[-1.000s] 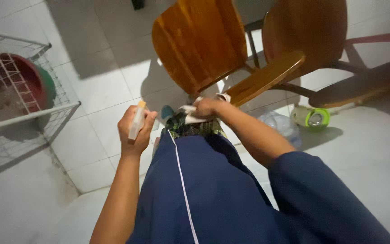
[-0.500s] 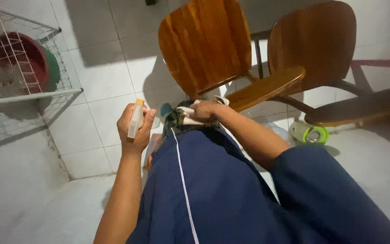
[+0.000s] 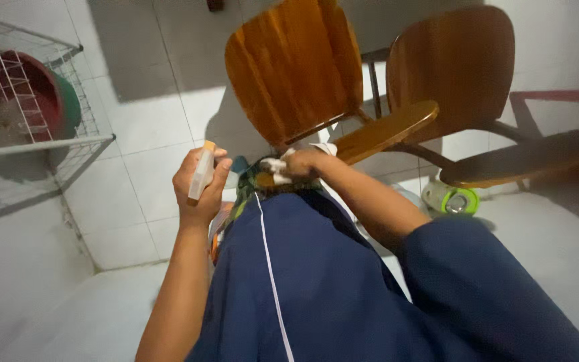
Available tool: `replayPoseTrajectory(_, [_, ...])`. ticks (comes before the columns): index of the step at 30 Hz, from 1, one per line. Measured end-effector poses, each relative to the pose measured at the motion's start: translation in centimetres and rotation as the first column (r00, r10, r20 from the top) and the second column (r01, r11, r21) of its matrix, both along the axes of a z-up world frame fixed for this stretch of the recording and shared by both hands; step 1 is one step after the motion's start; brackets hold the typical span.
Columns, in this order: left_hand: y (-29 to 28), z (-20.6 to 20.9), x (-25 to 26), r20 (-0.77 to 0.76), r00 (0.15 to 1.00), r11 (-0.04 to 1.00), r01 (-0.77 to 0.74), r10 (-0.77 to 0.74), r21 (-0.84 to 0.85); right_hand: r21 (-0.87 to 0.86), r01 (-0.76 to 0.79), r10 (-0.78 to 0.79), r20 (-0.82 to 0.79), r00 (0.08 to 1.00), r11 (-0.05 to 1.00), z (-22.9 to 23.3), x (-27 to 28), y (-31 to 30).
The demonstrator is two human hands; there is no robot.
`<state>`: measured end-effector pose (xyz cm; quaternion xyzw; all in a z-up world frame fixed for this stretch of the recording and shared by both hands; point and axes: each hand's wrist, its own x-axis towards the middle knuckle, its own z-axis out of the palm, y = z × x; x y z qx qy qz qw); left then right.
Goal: The person wipes down the seats, frames, and backs of wooden chairs and a table surface with a cloth while holding a spray bottle.
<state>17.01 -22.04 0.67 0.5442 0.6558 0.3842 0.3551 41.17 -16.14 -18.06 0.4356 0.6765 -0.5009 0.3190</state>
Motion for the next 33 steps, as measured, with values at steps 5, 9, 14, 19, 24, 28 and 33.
replayPoseTrajectory(5, [0.3, 0.4, 0.3, 0.061, 0.998, 1.0, 0.01, -0.01, -0.003, 0.042, -0.014, 0.018, -0.092, 0.996, 0.999, 4.8, 8.1, -0.1])
replayPoseTrajectory(9, [0.2, 0.6, 0.3, 0.036, 0.999, 1.0, 0.003, -0.002, -0.031, 0.037, 0.023, -0.028, 0.14, 0.99, 0.999, 5.1, 8.2, 2.3])
replayPoseTrajectory(14, [0.0, 0.0, 0.3, 0.162, 0.987, 0.995, -0.003, 0.019, -0.095, 0.083, -0.026, 0.014, 0.145, 0.989, 0.996, 0.7, 4.2, 1.4])
replayPoseTrajectory(19, [0.0, -0.3, -0.1, 0.049, 0.998, 0.998, -0.028, 0.031, -0.057, 0.09, -0.13, 0.128, 0.028, 0.991, 0.987, 5.3, 7.7, 0.2])
replayPoseTrajectory(24, [0.0, -0.6, 0.0, 0.063, 0.997, 0.999, -0.03, 0.033, -0.042, 0.111, -0.079, 0.041, 0.307, 0.951, 0.991, 4.6, 11.8, 4.3])
replayPoseTrajectory(28, [0.2, -0.3, 0.6, 0.081, 0.997, 0.995, -0.006, 0.014, -0.105, 0.092, -0.081, 0.058, 0.231, 0.971, 0.993, 1.1, 7.0, 2.5])
replayPoseTrajectory(33, [0.8, -0.1, 0.8, -0.019, 0.999, 0.999, 0.034, -0.035, -0.032, 0.069, -0.109, 0.11, -0.003, 0.994, 0.992, 4.6, 8.0, 1.1])
